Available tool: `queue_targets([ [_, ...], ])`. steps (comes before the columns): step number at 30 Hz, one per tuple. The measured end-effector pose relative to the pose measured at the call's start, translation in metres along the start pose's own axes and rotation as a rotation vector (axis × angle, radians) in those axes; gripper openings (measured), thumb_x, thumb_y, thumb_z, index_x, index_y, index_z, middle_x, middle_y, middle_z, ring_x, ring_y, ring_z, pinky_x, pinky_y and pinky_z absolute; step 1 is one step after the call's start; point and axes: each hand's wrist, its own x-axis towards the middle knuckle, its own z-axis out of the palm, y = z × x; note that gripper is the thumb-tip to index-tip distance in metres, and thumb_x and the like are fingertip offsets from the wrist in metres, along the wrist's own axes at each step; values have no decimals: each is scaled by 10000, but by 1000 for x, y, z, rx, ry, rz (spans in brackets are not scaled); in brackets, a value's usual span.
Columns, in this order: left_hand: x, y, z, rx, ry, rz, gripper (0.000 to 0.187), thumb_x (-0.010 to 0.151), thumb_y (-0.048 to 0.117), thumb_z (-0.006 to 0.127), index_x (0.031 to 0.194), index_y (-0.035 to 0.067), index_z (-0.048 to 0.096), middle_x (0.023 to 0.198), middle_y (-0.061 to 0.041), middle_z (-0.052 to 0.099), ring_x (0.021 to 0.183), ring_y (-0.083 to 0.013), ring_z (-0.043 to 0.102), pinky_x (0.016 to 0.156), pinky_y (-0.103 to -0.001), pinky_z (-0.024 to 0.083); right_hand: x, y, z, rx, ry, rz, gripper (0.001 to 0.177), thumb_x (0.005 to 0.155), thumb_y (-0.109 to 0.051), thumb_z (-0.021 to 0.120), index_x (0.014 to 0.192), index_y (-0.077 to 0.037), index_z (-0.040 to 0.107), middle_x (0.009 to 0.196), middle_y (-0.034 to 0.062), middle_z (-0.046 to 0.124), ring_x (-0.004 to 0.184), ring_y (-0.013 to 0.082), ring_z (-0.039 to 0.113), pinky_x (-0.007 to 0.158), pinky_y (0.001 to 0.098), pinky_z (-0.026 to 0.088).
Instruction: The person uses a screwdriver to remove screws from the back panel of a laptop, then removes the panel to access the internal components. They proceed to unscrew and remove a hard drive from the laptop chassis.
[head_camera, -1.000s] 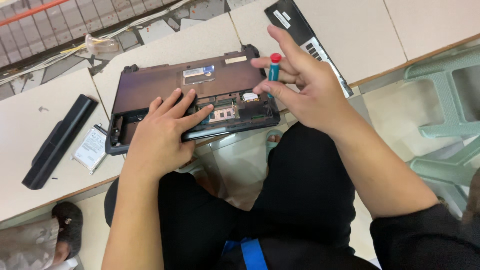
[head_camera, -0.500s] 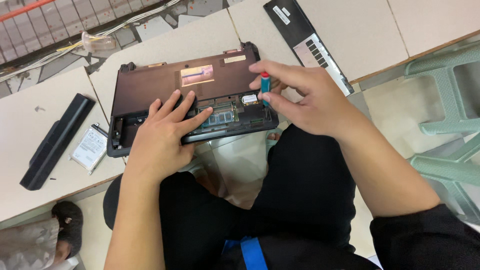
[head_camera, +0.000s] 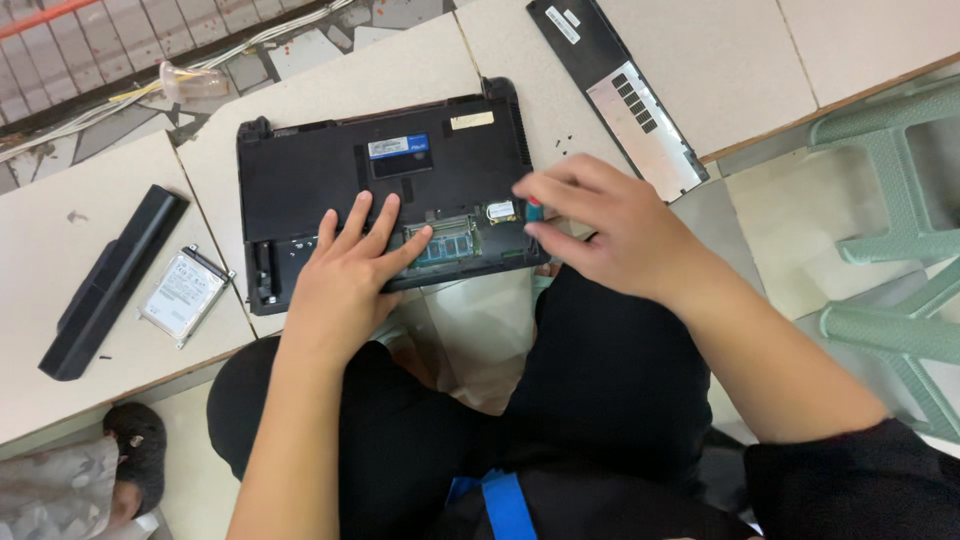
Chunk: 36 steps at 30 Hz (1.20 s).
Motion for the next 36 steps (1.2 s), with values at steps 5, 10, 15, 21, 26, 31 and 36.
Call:
queue_targets([
  [5,6,7,30,105,-68,-97,945,805,298,989,1683,381,652,1866,-135,489,1740,-462,378,1370,-708,331,-25,20,25,-16,233,-123,226,1049,-31,883,1273,-26,860,1058,137,831,894,268,817,804,360,661],
  [10,6,5,46,153,-41,-97,911,856,282,971,1697,381,635,1893,-127,453,1750,-454,364,1377,-701,335,-31,20,34,-82,283,-188,161,1079,-37,865,1240,-38,871,1093,92,833,908,261,792,838,360,667],
  [15,2,34,26,108,-95,-188,1032,819,326,994,1753,390,561,1931,-141,362,1769,-459,300,1390,-696,311,-32,10,36,-43,295,-87,375,1044,-25,882,1415,-31,833,1085,116,856,861,258,786,751,346,666],
  [21,11,146,67,-965,768,-645,211,1055,192,871,854,231,819,636,41,754,701,-202,720,756,-291,566,-30,8,39,-20,333,-74,265,1083,1,840,1345,-30,858,1106,94,838,887,249,790,726,331,659],
  [26,61,175,65,-2109,241,-1056,501,1171,358,721,1389,-79,606,1554,-363,671,1434,-484,719,1126,-609,616,-30,10,42,-46,346,-84,253,1077,-35,865,1330,-48,849,1092,79,819,879,243,798,725,349,678],
  [31,80,174,88,-2146,377,-1050,468,1181,277,732,1286,-164,615,1351,-405,775,1324,-464,783,1139,-626,619,-30,18,49,-26,345,-116,242,1096,-59,846,1336,-31,847,1100,109,841,959,292,829,827,384,683],
  [36,81,174,108,-2101,438,-1038,439,1166,253,750,1230,-177,693,1221,-381,824,1221,-429,812,1114,-537,649,-27,12,47,-18,315,-149,394,1109,12,785,1499,50,740,1186,158,862,1069,337,822,933,433,667],
])
